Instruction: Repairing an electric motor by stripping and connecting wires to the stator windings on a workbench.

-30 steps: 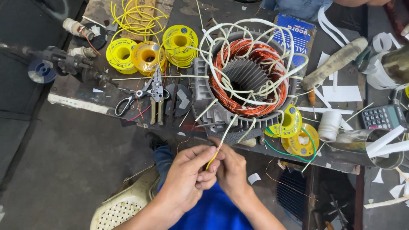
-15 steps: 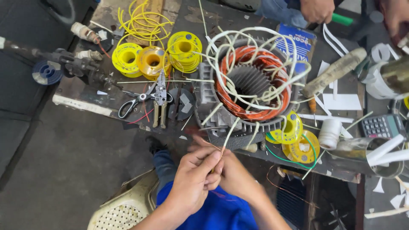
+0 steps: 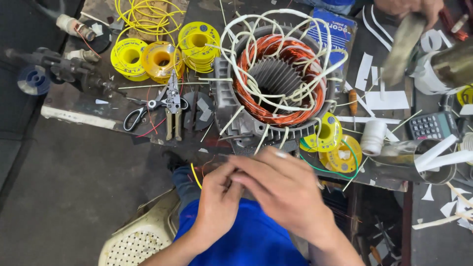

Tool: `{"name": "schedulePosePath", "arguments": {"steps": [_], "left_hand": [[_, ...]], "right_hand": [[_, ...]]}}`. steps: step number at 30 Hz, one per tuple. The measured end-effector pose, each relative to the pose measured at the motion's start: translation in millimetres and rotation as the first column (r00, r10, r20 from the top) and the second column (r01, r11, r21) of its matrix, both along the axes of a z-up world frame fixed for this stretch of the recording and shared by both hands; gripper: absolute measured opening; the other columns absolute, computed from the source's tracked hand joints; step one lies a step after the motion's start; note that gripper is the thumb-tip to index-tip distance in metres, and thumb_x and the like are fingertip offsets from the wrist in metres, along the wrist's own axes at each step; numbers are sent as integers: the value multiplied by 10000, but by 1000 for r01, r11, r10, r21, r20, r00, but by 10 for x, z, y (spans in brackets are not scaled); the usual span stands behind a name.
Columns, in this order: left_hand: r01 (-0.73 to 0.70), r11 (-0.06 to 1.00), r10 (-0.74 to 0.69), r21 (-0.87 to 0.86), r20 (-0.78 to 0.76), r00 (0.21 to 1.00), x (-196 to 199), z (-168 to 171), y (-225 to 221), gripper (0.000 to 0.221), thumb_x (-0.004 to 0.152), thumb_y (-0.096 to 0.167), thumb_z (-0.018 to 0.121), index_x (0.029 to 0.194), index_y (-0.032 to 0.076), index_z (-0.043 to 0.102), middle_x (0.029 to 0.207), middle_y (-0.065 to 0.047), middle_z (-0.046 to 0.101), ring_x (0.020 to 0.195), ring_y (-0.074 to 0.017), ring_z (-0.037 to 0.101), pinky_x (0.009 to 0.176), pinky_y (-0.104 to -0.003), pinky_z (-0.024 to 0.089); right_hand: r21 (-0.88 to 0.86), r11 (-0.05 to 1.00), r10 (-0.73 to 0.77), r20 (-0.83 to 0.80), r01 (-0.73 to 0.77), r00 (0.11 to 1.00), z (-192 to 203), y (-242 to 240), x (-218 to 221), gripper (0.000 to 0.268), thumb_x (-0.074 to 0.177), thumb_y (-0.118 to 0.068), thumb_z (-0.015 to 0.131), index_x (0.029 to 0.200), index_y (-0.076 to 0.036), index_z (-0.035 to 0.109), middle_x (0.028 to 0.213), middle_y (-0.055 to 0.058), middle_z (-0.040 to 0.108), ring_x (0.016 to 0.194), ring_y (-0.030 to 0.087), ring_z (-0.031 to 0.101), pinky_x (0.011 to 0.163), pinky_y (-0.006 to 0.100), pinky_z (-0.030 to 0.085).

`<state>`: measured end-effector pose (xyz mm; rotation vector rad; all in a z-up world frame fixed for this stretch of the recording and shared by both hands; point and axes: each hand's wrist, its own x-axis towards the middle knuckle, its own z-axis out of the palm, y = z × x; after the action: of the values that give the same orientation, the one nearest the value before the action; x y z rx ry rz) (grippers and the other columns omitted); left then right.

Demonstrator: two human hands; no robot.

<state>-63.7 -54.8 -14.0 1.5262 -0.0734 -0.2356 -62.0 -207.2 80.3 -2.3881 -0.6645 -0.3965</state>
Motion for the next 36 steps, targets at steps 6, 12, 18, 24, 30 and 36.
{"name": "schedulePosePath", "arguments": {"steps": [6,12,18,24,30,36], "left_hand": [[-66,919,-125,-389,-446,886,50,-5,12,246,1095,140,625,981,-52,727,653,-12,398,500,-74,267,446,-268,179],[-113,843,-217,-526,-525,823,65,8,24,259,1102,138,610,968,-69,689,679,-29,460,468,-61,259,429,-257,150],[-200,790,-291,-579,-642,710,130,132,111,309,1103,193,608,1007,-89,692,683,-56,478,453,-53,257,405,-222,148],[-273,791,-250,-547,-697,672,125,198,104,261,1083,197,656,985,-42,692,653,-24,448,444,-48,234,405,-225,126],[-290,725,-307,-625,-670,676,79,264,72,258,1085,227,658,1036,-25,683,682,-9,439,467,-35,254,400,-204,141],[-381,636,-355,-671,-693,628,-27,160,-123,237,1101,205,643,1081,-25,695,696,-7,463,441,-30,247,366,-191,133]], "right_hand": [[523,800,-236,-175,293,956,-472,-145,-506,149,945,-112,747,971,32,720,829,149,760,659,213,699,684,294,579],[802,59,-104,-588,595,802,-1571,-79,-674,199,1059,-45,641,1189,99,683,878,279,761,549,274,669,535,374,619],[854,-73,-88,-519,514,850,-1581,243,-414,231,1098,-55,610,1259,91,687,989,264,779,743,298,782,666,354,683],[825,-200,-81,-552,529,830,-1684,386,-303,247,1089,-88,641,1276,66,690,988,213,780,802,249,761,740,301,649],[831,-26,-82,-555,555,828,-1495,416,-259,292,1092,-199,614,1240,36,703,1261,236,779,1078,256,754,969,350,629],[799,-363,144,-460,479,876,-1390,754,-234,278,1041,-127,575,1214,81,511,1399,320,539,1247,424,592,1033,467,624]]}}
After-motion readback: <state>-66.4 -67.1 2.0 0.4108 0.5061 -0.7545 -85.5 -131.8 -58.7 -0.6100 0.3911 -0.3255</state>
